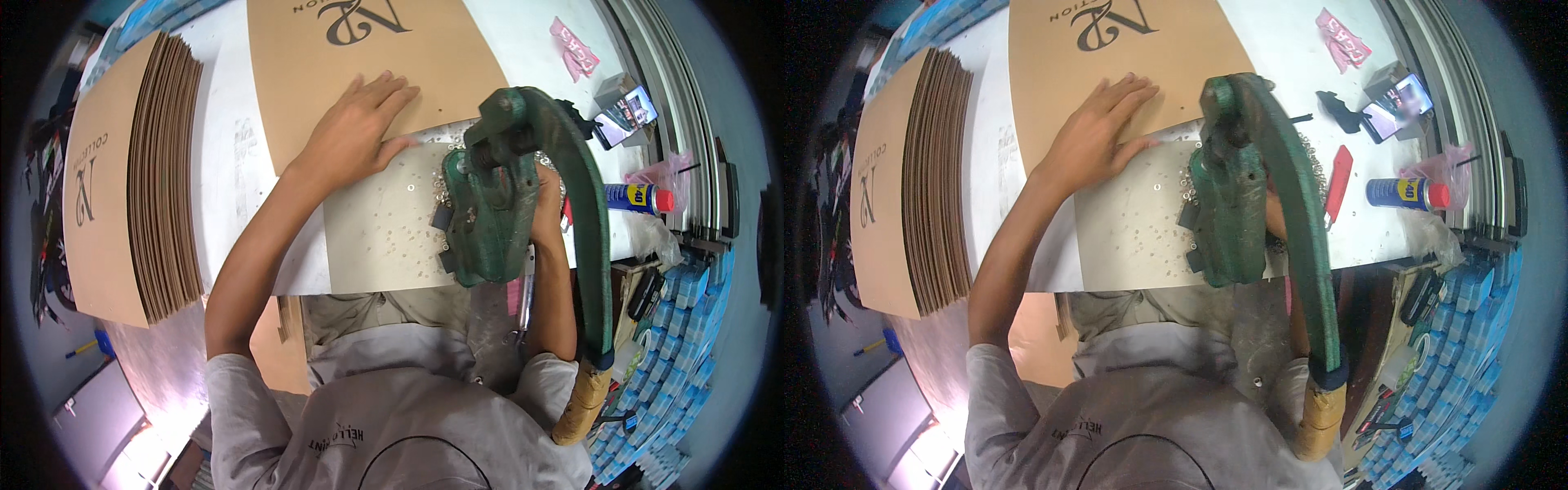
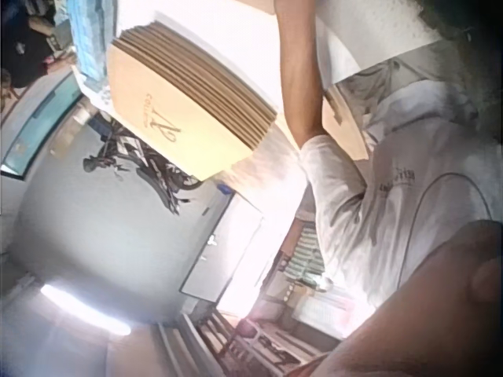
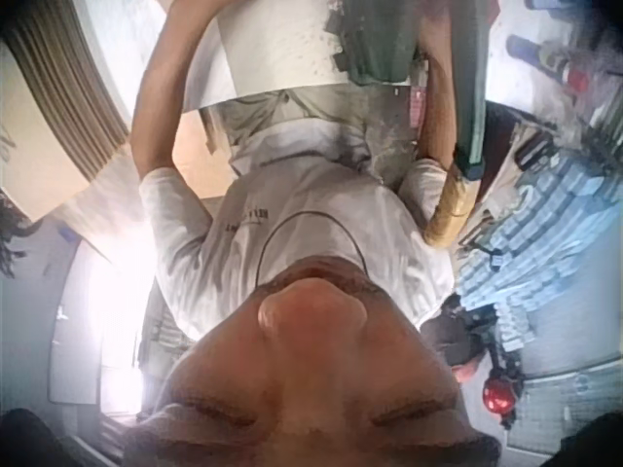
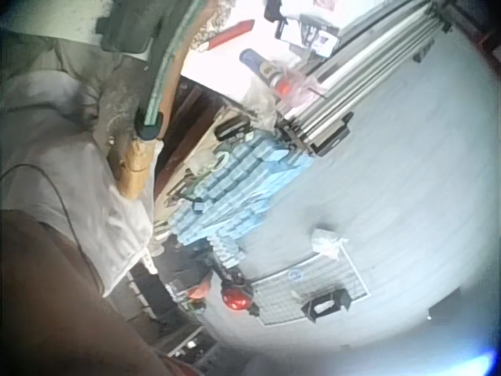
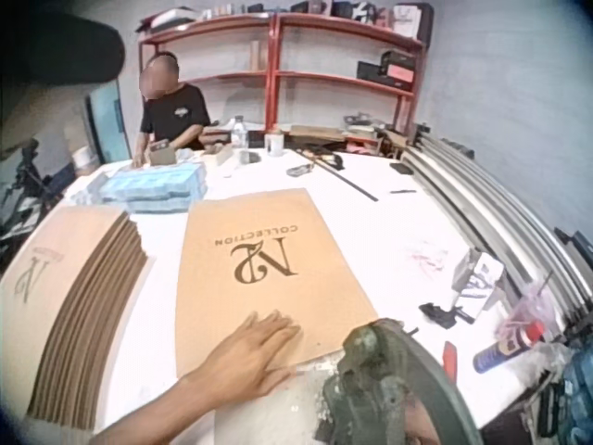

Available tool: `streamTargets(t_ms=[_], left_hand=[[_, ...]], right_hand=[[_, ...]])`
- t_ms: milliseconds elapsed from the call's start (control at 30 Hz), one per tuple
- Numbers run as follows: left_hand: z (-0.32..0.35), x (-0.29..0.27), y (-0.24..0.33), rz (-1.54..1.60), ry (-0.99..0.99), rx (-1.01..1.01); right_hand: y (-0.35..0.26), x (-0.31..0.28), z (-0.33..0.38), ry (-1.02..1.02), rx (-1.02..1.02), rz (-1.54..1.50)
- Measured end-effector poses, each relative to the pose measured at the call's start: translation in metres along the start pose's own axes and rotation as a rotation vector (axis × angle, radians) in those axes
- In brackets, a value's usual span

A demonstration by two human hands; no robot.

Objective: The person repeatedly places flat cardboard pieces under a green manual hole puncher, pulls the handle to create holes, and stacks the finished pieces. The person handles the cardboard and the puncher by hand throughout the task.

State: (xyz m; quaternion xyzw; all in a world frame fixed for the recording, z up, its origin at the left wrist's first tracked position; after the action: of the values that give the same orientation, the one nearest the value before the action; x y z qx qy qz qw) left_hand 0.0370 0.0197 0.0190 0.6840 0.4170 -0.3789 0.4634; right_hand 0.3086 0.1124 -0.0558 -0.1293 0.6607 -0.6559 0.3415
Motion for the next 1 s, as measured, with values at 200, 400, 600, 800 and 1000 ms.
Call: streamTargets(t_ms=[200, 400, 600, 800, 1000], left_hand=[[-0.004, 0.010, -0.006, 0.195, -0.209, -0.158], [-0.005, 0.024, 0.002, -0.118, 0.003, 0.080], [-0.008, 0.026, 0.007, -0.209, 0.043, 0.030], [-0.009, 0.018, 0.022, 0.055, 0.051, -0.033], [-0.006, 0.024, 0.037, 0.177, 0.062, -0.085]], right_hand=[[-0.004, 0.014, -0.004, -0.024, 0.082, -0.238], [0.020, 0.012, -0.018, -0.130, 0.096, -0.246], [-0.028, 0.021, -0.024, -0.155, 0.025, 0.196], [-0.017, -0.007, -0.025, 0.047, 0.135, -0.223], [0.002, 0.006, -0.027, 0.095, 0.215, -0.403]])
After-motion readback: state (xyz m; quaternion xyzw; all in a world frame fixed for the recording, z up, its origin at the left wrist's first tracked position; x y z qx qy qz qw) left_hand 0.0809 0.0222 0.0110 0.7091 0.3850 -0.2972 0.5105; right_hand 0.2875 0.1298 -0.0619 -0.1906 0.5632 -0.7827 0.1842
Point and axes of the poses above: each hand's wrist, its own z-axis away from the middle knuckle, its own x-axis out of the palm, y = z × x, the point moved 7 cm from there along -z, towards the middle knuckle, and after that the axes turned 6 degrees about -y, right-handed, at the moved point
